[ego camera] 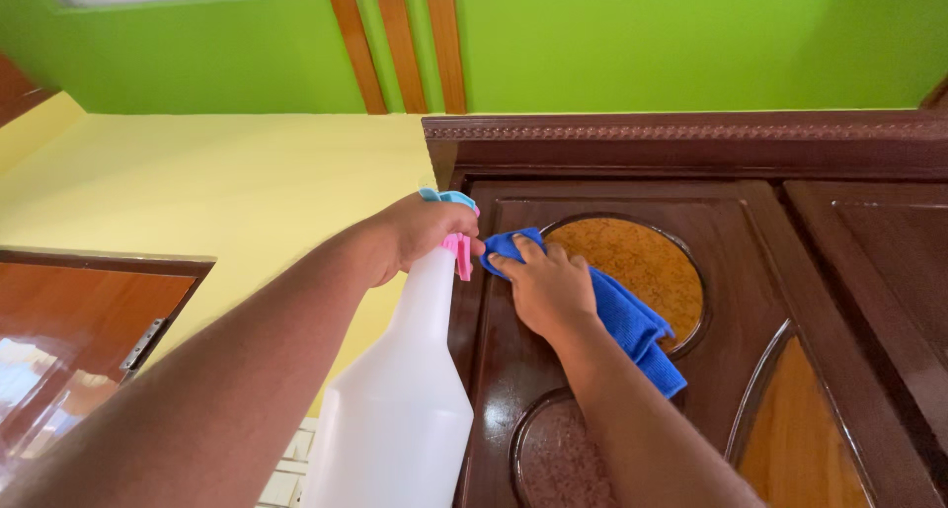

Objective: The person cleans a wooden double door by spraying a cleaning solution from a bottle and wiping the surface with a blue cloth. The person systematically wipes the door panels, handles, and decorative inlays.

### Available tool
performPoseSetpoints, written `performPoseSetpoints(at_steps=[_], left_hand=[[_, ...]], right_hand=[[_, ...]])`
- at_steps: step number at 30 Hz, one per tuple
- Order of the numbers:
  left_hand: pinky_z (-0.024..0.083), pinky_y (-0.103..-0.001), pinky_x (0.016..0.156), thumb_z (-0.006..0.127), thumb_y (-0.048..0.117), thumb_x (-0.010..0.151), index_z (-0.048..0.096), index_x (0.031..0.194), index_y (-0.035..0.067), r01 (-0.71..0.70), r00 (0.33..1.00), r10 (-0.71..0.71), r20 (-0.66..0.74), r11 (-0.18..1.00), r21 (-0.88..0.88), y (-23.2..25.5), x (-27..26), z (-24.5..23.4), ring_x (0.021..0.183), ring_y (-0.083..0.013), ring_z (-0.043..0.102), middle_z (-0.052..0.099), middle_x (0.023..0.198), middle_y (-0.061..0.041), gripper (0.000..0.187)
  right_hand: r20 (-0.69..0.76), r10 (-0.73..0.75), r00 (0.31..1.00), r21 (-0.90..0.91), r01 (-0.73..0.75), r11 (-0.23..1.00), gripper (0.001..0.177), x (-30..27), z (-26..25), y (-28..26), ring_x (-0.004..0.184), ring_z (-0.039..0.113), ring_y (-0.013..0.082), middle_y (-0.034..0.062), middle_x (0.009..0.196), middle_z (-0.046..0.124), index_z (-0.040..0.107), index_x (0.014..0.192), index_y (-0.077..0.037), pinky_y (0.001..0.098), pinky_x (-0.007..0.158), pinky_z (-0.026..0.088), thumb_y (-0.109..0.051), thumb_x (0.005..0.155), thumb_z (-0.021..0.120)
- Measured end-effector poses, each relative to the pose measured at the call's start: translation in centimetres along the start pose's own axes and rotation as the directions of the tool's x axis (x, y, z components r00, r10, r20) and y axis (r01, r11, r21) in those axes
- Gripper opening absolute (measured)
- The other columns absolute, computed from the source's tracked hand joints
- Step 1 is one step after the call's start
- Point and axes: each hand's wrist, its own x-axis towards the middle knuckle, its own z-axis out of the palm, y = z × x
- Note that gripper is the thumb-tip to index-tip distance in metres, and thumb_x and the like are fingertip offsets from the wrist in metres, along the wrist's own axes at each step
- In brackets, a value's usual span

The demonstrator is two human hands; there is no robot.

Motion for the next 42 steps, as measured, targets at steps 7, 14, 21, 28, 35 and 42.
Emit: performPoseSetpoints(at_steps=[7,14,21,28,35,42], left_hand=[[0.058,-0.04,0.066,0.062,0.023,0.081,0.068,0.11,0.008,0.011,0.997,-0.009,0.071,1.0,-0.022,0.4,0.2,2.4,0.073,-0.0223,0.073,0.079,0.097,-0.01,0.033],[0.057,-0.039,0.068,0.063,0.022,0.081,0.066,0.119,0.007,0.023,0.996,-0.019,0.088,0.998,-0.055,-0.7,-0.1,3.3,0.074,-0.0212,0.073,0.079,0.101,-0.011,0.041],[0.058,-0.039,0.068,0.064,0.021,0.079,0.064,0.123,0.003,0.017,0.995,-0.011,0.097,0.998,-0.053,-1.5,0.1,3.6,0.073,-0.0234,0.073,0.079,0.102,-0.014,0.047],[0.057,-0.039,0.067,0.064,0.022,0.078,0.064,0.126,0.003,0.006,0.994,0.006,0.111,0.994,-0.11,-2.2,0.9,3.8,0.074,-0.0235,0.073,0.079,0.101,-0.014,0.051],[0.057,-0.036,0.068,0.065,0.023,0.081,0.067,0.123,0.0,-0.024,0.993,0.037,0.113,0.993,-0.115,-1.3,0.6,4.2,0.077,-0.0204,0.074,0.081,0.103,-0.013,0.048],[0.057,-0.036,0.066,0.061,0.027,0.084,0.066,0.126,0.001,0.01,0.989,0.005,0.147,0.995,-0.101,0.4,-0.6,5.4,0.079,-0.0203,0.076,0.08,0.105,-0.01,0.05]], right_hand=[[-0.041,0.218,0.975,-0.112,-0.222,0.969,0.049,-0.7,-0.8,8.5,0.132,0.051,0.0298,-0.0014,0.155,0.047,0.06,0.137,-0.046,0.0582,0.097,0.044,-0.027,0.092,0.056],[-0.007,0.367,0.93,-0.237,-0.358,0.903,0.049,-3.1,-2.6,17.0,0.136,0.047,0.0317,-0.002,0.159,0.04,0.054,0.142,-0.051,0.0612,0.104,0.04,-0.033,0.096,0.054],[-0.067,0.457,0.887,-0.222,-0.46,0.86,0.046,-6.0,-3.6,21.7,0.134,0.051,0.0327,-0.0021,0.159,0.044,0.056,0.143,-0.051,0.0576,0.104,0.044,-0.035,0.1,0.051],[-0.075,0.385,0.92,-0.236,-0.391,0.89,0.045,-10.0,-4.4,19.8,0.128,0.056,0.0334,-0.001,0.157,0.048,0.058,0.141,-0.05,0.0524,0.104,0.045,-0.034,0.098,0.053],[-0.074,0.352,0.933,-0.276,-0.358,0.892,0.047,-12.9,-5.0,13.5,0.119,0.06,0.0334,0.0017,0.154,0.05,0.062,0.137,-0.044,0.0507,0.099,0.049,-0.031,0.093,0.058],[-0.074,0.097,0.993,-0.163,-0.108,0.981,0.048,-15.0,-5.8,10.3,0.118,0.06,0.0311,0.0032,0.149,0.054,0.063,0.136,-0.037,0.0498,0.099,0.05,-0.024,0.09,0.06]])
